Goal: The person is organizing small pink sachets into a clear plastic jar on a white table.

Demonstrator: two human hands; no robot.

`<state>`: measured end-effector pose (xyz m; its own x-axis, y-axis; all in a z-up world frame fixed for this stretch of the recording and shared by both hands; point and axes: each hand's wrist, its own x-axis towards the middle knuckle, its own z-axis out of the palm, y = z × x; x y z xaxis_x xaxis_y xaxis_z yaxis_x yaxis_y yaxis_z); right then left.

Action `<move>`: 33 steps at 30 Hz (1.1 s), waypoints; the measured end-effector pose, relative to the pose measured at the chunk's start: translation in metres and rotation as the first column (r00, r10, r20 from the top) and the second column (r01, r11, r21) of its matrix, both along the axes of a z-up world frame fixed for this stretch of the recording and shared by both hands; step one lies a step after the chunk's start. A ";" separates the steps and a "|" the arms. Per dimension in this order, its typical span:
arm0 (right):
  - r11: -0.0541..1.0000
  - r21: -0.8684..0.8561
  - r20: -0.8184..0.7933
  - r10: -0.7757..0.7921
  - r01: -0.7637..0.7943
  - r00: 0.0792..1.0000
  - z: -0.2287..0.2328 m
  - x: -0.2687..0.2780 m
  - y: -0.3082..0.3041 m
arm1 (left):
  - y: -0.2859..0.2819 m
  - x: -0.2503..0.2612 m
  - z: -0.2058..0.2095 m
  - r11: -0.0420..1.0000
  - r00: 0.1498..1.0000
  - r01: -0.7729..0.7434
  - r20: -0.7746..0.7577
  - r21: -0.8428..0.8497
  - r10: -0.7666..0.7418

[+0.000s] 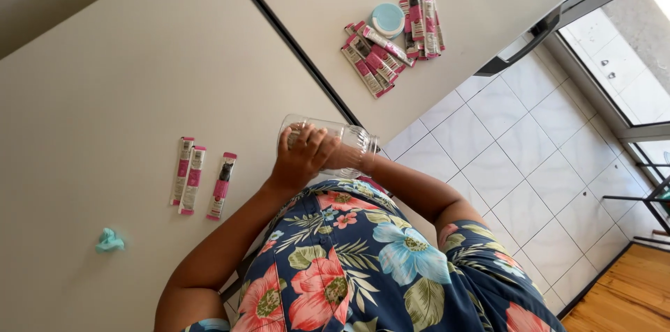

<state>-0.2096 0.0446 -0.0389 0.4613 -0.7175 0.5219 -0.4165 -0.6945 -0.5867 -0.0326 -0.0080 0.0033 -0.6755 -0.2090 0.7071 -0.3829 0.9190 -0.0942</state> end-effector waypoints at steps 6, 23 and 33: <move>0.590 0.802 0.222 -0.143 -0.097 0.964 0.082 -0.026 0.007 | -0.036 0.102 -0.020 0.962 0.956 -0.222 0.228 0.156 0.184; 0.848 0.530 0.142 -0.119 0.026 0.983 0.074 0.040 -0.042 | 0.066 0.128 0.009 0.632 0.728 -0.581 -0.019 0.513 0.685; 0.789 0.493 0.537 0.056 -0.367 0.842 0.022 0.163 -0.024 | 0.118 0.169 -0.007 0.351 -0.187 0.909 -0.533 0.225 0.825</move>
